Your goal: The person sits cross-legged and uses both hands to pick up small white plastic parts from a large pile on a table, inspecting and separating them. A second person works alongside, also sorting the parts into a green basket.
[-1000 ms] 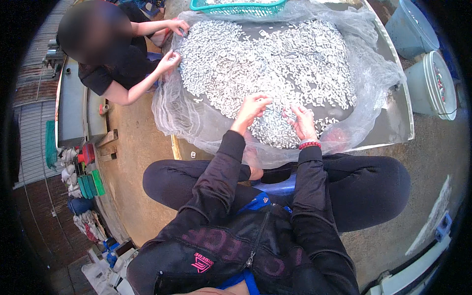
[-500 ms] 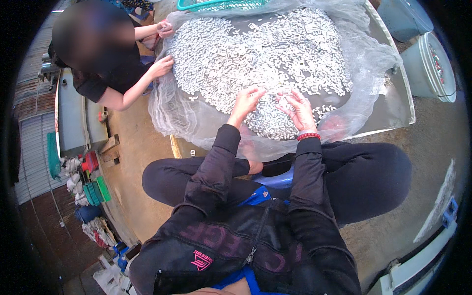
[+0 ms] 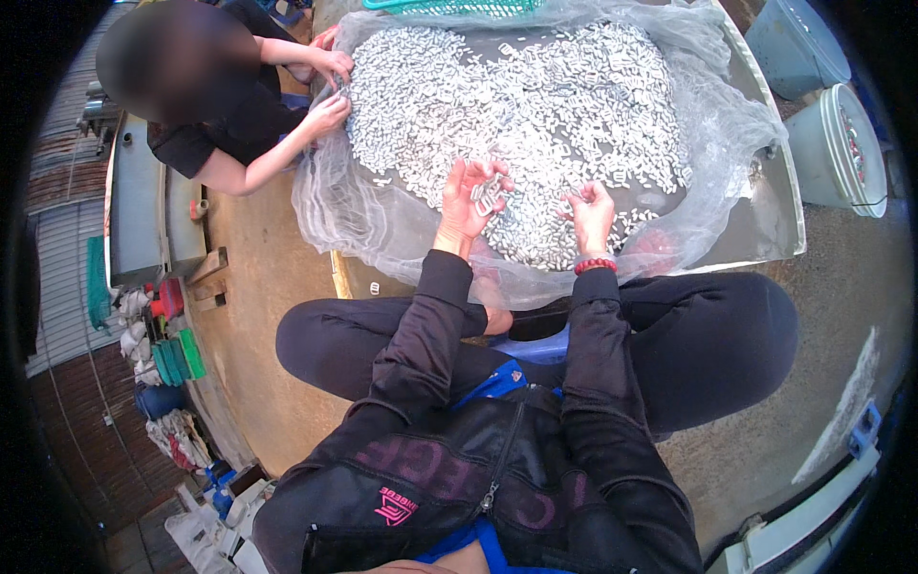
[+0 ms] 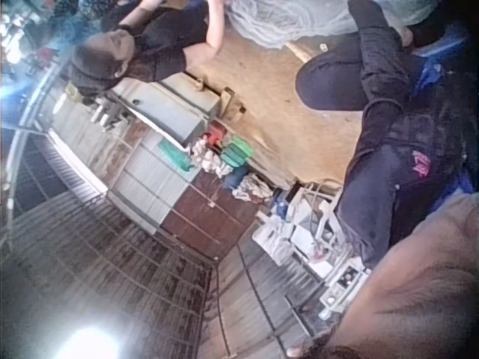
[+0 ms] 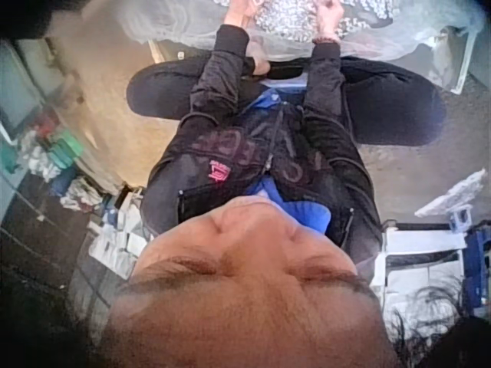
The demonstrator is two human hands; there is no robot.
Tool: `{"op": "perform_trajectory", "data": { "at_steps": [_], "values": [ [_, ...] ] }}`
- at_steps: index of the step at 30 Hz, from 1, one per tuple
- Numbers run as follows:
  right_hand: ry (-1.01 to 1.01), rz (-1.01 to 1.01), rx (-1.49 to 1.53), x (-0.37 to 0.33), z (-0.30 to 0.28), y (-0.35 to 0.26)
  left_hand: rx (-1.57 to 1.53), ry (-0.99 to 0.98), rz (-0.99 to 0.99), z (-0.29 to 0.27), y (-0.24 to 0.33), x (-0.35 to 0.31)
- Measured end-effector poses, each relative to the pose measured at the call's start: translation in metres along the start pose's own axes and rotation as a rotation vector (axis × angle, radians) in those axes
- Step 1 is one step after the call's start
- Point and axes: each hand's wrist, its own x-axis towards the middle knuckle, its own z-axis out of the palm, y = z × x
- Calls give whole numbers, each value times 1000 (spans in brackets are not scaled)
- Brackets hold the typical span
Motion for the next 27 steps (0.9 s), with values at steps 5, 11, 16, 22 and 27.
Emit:
{"op": "perform_trajectory", "data": {
  "at_steps": [5,11,16,22,27],
  "values": [
    [-96,121,74,-2,10,-4,896,216,-116,7,-12,13],
    [35,-9,-47,-3,12,12,1610,295,128,6,-69,3],
    [68,50,-189,-11,6,36,1761,305,169,3,-80,-12],
    [98,249,67,-20,4,19,1880,253,329,8,-87,-19],
    [41,-48,-442,-25,15,-13,874,437,-253,0,-62,-6]
  ]
}}
